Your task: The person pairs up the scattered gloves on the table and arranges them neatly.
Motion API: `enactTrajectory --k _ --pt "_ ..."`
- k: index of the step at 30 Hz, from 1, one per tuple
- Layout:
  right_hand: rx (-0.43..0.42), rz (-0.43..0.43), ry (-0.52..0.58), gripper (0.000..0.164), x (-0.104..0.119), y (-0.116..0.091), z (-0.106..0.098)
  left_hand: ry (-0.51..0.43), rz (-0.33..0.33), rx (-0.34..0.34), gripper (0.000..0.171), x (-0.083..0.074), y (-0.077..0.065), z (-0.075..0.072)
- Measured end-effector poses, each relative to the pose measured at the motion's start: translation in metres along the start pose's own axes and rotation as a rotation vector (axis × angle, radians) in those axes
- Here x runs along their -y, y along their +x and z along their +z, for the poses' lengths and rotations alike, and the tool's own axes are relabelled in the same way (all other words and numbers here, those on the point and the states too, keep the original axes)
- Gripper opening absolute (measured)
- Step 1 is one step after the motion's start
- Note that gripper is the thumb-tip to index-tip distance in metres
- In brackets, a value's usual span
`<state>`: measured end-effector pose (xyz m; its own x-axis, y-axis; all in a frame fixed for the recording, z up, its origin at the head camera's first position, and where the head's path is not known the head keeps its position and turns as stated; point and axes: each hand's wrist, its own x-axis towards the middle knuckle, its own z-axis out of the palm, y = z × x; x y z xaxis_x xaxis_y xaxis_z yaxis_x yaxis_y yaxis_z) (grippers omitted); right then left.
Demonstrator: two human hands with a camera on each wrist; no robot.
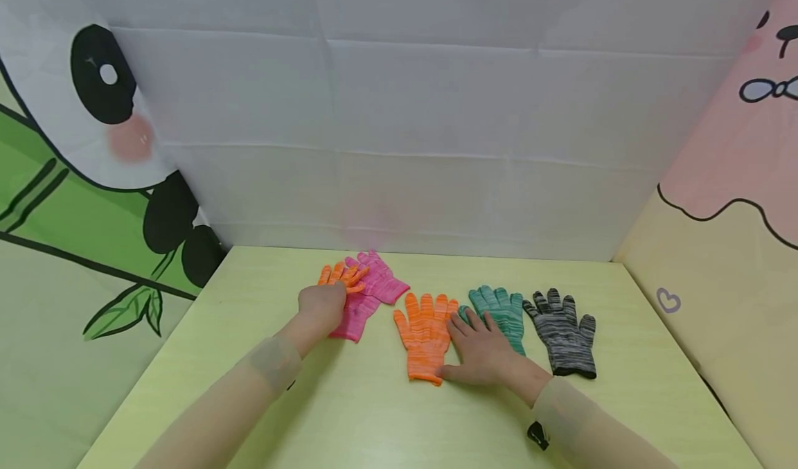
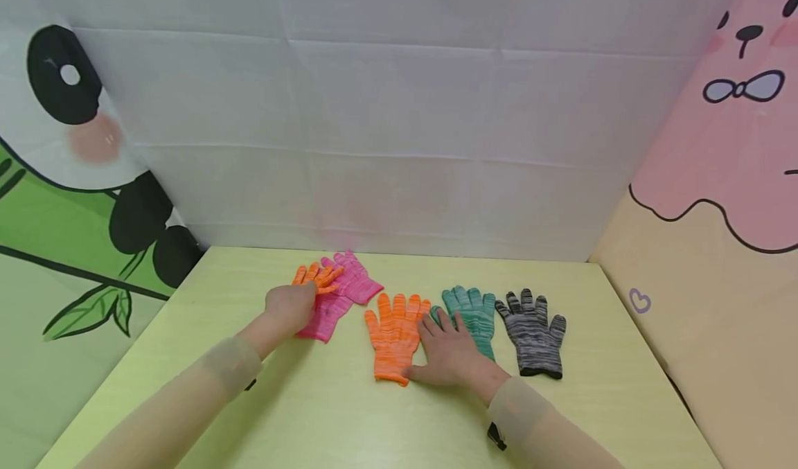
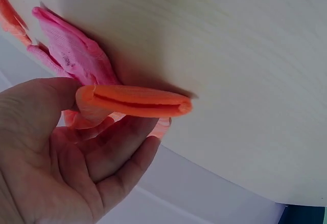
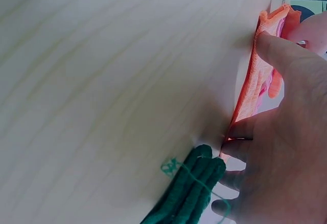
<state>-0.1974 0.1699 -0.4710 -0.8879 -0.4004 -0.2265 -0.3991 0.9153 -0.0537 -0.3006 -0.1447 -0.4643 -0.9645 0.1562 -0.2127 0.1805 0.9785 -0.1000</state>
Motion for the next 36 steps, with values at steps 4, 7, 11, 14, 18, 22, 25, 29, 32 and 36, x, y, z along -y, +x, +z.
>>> enactTrajectory --k 4,7,11,14,18,22,25,29,32,36 --pt "-0.003 -0.004 0.002 0.098 0.0 0.0 0.0 -0.006 -0.009 0.003 0.042 0.0 0.001 -0.001" --pt "-0.015 -0.013 0.022 0.097 -0.001 -0.001 0.0 -0.021 -0.012 0.0 0.033 0.002 0.0 -0.004" --pt "-0.034 -0.013 0.055 0.098 -0.003 -0.002 -0.001 -0.062 0.001 -0.012 0.018 0.006 -0.003 -0.005" --pt "-0.035 -0.01 0.055 0.101 -0.005 -0.002 0.0 -0.1 0.006 -0.021 0.011 0.009 -0.005 -0.005" --pt "-0.034 -0.017 0.043 0.103 -0.008 0.0 0.004 -0.135 -0.004 -0.017 0.016 0.015 -0.005 -0.006" --pt "-0.036 -0.028 0.037 0.101 -0.009 0.002 0.005 -0.205 -0.024 0.001 0.035 0.025 -0.004 -0.007" --pt "-0.036 -0.037 0.037 0.098 -0.008 0.002 0.003 -0.319 -0.029 0.004 0.048 0.036 -0.001 -0.007" --pt "-0.028 -0.038 0.033 0.098 -0.006 0.002 0.0 -0.547 0.014 0.015 0.051 0.056 0.003 -0.008" --pt "-0.022 -0.031 0.019 0.098 -0.006 0.002 0.001 -0.832 0.039 0.065 0.052 0.07 0.004 -0.011" --pt "-0.021 -0.029 0.023 0.098 -0.006 0.002 0.001 -1.216 0.053 0.158 0.058 0.079 0.0 -0.019"
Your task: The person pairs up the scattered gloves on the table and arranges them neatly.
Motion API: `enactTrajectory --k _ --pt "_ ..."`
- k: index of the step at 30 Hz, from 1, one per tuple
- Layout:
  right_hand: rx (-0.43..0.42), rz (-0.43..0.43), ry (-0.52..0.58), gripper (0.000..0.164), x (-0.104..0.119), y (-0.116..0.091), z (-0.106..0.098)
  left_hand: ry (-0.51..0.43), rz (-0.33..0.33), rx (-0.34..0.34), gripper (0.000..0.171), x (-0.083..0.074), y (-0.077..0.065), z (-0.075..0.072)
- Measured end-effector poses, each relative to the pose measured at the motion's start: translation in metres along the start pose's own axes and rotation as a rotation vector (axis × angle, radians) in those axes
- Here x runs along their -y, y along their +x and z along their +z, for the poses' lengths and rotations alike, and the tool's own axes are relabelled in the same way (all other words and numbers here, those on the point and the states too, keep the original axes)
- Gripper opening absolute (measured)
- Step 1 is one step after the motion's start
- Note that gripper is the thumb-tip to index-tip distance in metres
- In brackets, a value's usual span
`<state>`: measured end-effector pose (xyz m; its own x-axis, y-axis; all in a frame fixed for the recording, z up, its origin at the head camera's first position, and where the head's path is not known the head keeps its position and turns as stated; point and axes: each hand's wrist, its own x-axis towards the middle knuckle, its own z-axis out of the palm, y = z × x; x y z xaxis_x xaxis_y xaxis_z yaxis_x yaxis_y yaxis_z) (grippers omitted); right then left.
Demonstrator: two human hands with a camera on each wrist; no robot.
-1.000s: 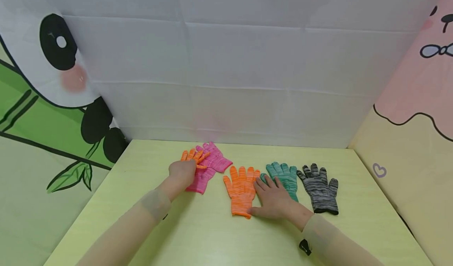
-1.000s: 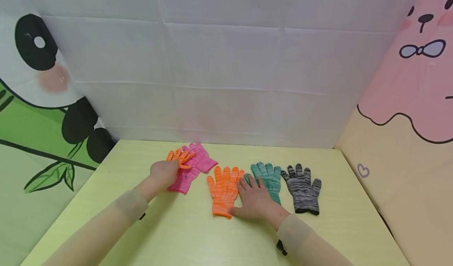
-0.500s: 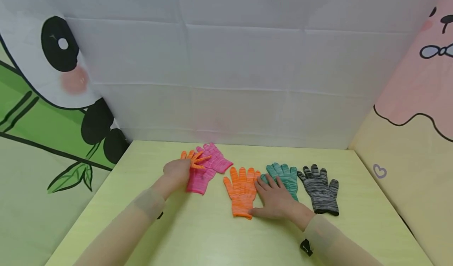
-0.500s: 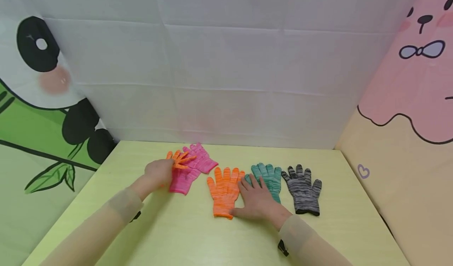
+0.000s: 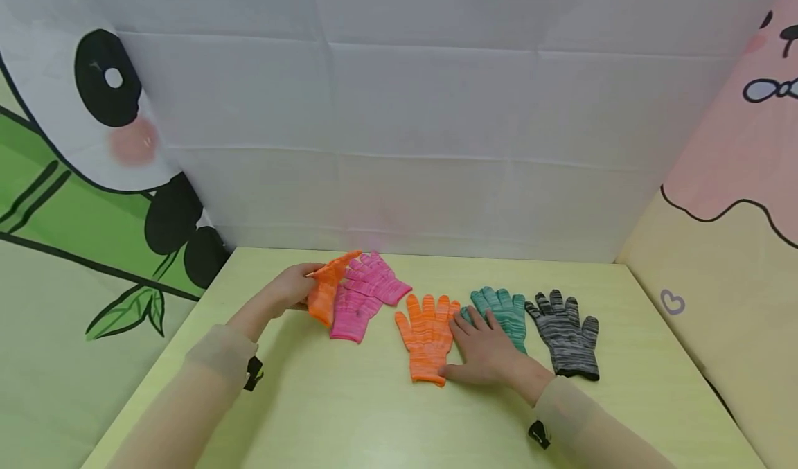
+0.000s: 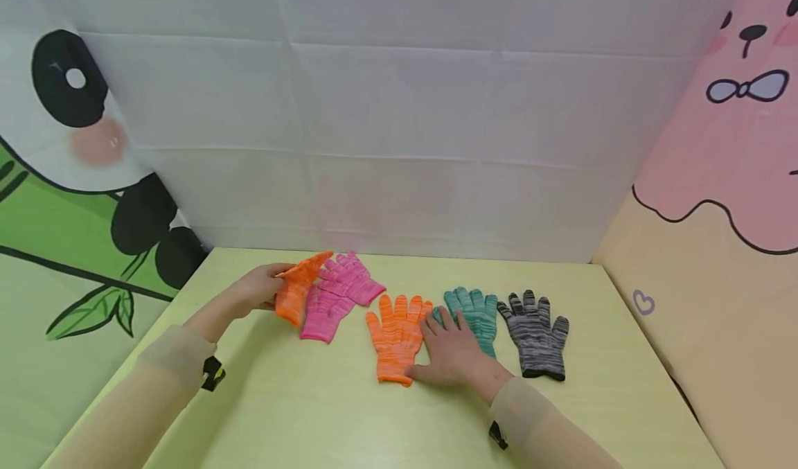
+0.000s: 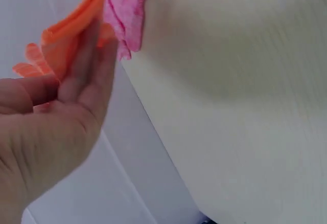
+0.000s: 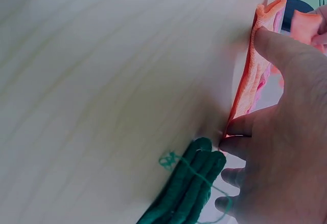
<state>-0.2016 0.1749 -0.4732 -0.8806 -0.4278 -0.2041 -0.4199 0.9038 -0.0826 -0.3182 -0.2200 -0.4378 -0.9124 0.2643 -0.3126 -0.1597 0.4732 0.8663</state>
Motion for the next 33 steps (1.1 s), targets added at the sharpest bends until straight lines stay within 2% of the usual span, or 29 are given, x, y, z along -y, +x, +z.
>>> enactTrajectory --k 4,6,9,16,26,30,33 --pt "0.005 0.007 0.001 0.099 -0.002 0.001 0.002 -0.267 0.006 0.108 0.065 -0.005 -0.009 -0.005" --pt "0.009 0.015 -0.012 0.099 -0.003 0.002 0.004 -0.364 0.021 0.171 0.067 -0.006 -0.011 -0.006" --pt "0.008 0.021 -0.017 0.099 -0.004 0.003 0.005 -0.462 0.055 0.252 0.067 -0.006 -0.015 -0.005" --pt "0.017 0.012 0.002 0.099 0.0 0.002 0.001 -0.572 0.129 0.372 0.062 -0.011 -0.021 0.004" --pt "-0.016 -0.014 0.013 0.1 0.001 -0.001 0.001 -0.699 0.149 0.443 0.048 -0.025 -0.028 0.018" --pt "-0.024 -0.017 0.023 0.099 0.001 -0.001 0.001 -0.756 0.158 0.485 0.039 -0.03 -0.027 0.026" --pt "-0.021 -0.011 0.011 0.1 0.0 0.0 0.003 -0.776 0.159 0.497 0.039 -0.034 -0.028 0.034"
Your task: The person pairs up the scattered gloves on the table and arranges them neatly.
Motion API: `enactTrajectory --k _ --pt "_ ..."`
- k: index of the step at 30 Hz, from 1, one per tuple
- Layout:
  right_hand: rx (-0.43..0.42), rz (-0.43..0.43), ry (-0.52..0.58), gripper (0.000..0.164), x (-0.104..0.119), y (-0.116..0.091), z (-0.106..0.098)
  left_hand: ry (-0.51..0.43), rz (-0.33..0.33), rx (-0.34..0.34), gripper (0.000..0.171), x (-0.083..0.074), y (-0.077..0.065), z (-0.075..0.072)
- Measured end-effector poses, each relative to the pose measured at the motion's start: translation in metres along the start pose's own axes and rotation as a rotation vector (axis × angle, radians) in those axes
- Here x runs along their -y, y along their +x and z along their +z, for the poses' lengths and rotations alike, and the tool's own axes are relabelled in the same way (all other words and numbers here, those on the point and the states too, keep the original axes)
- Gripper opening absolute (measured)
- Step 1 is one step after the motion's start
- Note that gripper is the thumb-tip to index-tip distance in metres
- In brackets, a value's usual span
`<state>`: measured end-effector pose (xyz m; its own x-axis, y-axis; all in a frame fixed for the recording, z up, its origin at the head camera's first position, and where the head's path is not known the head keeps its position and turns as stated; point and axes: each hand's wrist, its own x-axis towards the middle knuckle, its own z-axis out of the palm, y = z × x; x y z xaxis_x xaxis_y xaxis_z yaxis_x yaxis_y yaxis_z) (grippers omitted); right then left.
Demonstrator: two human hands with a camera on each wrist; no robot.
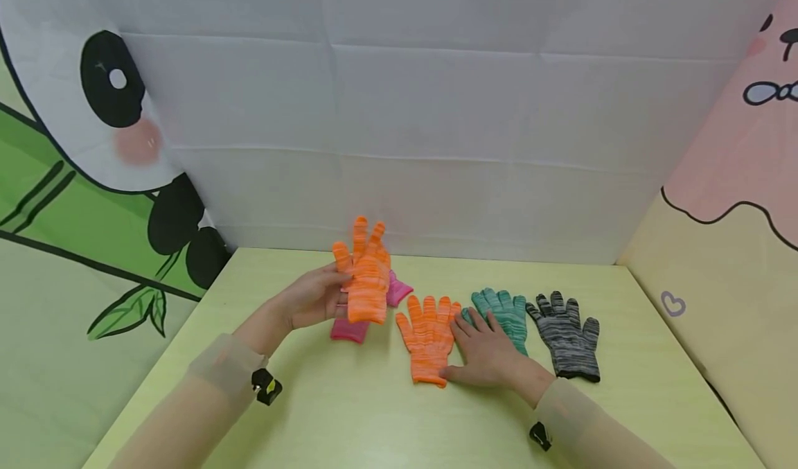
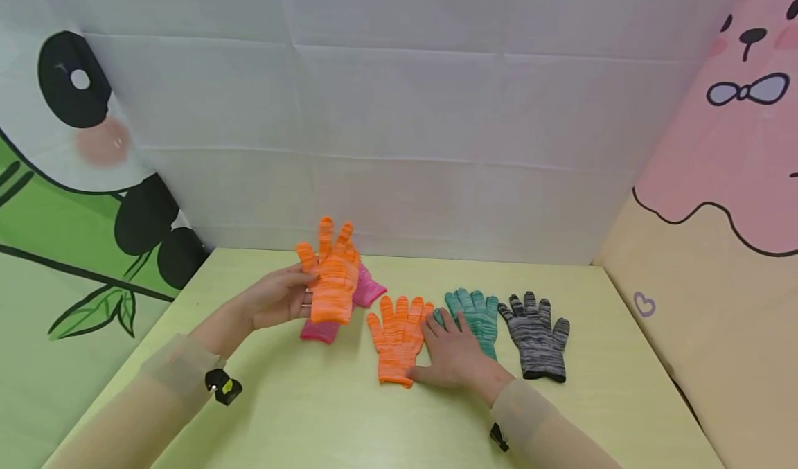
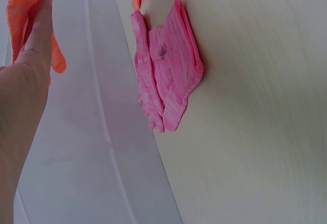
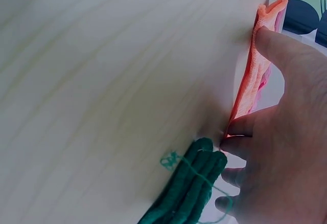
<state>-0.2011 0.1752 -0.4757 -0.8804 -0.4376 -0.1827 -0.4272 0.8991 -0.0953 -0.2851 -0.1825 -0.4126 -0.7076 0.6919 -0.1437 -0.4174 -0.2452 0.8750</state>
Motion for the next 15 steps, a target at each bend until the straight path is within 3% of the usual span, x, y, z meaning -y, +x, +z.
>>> enactTrajectory --k 7,15 --pt "-0.005 0.002 0.009 0.1 -0.001 0.001 0.001 -0.02 -0.014 -0.004 0.038 0.012 0.009 0.014" --pt "-0.054 -0.009 0.063 0.092 -0.002 -0.01 -0.008 0.027 -0.028 -0.027 0.039 0.03 0.019 0.036"
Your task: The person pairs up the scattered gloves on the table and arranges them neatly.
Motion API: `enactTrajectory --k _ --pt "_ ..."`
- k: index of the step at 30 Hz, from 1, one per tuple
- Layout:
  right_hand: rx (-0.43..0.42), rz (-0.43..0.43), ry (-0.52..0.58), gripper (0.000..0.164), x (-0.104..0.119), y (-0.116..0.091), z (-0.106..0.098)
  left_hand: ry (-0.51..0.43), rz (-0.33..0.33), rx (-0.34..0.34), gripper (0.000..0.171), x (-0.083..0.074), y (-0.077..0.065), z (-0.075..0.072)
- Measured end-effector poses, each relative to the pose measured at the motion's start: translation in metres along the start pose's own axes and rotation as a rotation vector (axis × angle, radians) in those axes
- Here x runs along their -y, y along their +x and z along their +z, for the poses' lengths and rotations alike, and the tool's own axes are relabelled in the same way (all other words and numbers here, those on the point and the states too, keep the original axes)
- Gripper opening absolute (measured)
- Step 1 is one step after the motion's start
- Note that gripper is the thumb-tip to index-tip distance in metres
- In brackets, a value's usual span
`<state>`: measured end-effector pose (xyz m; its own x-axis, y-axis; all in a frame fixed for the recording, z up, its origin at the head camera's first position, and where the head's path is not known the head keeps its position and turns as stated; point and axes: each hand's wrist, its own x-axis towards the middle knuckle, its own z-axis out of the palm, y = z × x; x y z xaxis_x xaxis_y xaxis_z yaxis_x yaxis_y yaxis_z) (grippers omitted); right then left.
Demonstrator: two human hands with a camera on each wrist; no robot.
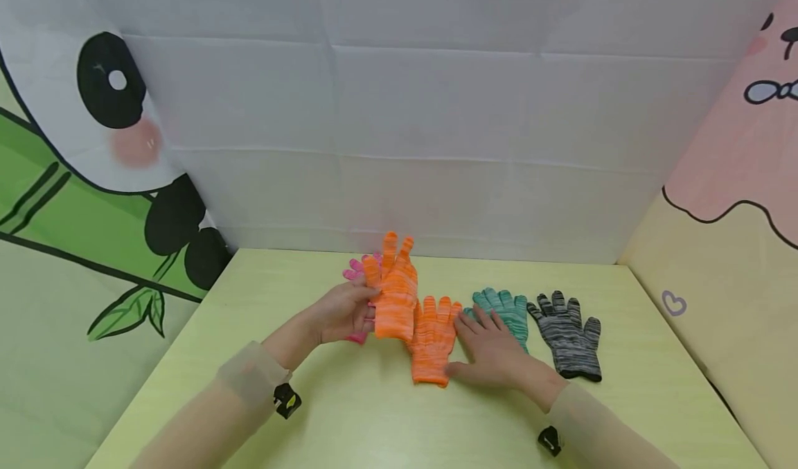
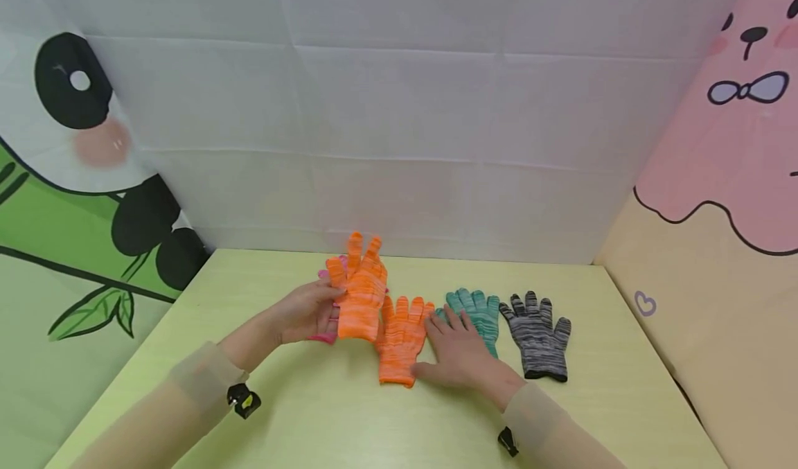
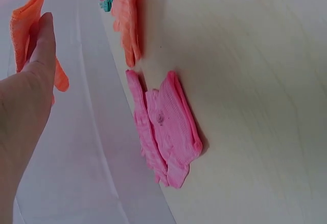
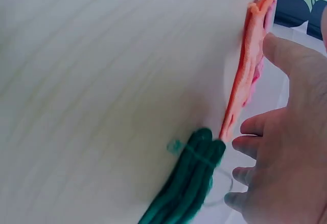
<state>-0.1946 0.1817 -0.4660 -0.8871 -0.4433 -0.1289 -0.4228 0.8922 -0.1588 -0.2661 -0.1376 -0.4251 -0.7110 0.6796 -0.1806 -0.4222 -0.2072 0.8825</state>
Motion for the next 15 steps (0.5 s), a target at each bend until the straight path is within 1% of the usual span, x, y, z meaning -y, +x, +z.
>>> enactTrajectory --k 5,8,12,15 --pt "-0.038 0.011 -0.039 0.094 -0.007 -0.008 -0.006 0.011 -0.004 -0.02 0.045 0.011 0.007 0.011" --pt "-0.055 0.024 -0.019 0.095 -0.013 -0.013 -0.008 0.005 -0.01 -0.036 0.046 0.018 0.012 0.016" --pt "-0.099 0.026 0.027 0.092 -0.021 -0.02 -0.009 -0.005 -0.019 -0.05 0.046 0.027 0.018 0.025" --pt "-0.134 0.031 0.027 0.091 -0.026 -0.025 -0.01 -0.013 -0.031 -0.06 0.047 0.034 0.022 0.03"
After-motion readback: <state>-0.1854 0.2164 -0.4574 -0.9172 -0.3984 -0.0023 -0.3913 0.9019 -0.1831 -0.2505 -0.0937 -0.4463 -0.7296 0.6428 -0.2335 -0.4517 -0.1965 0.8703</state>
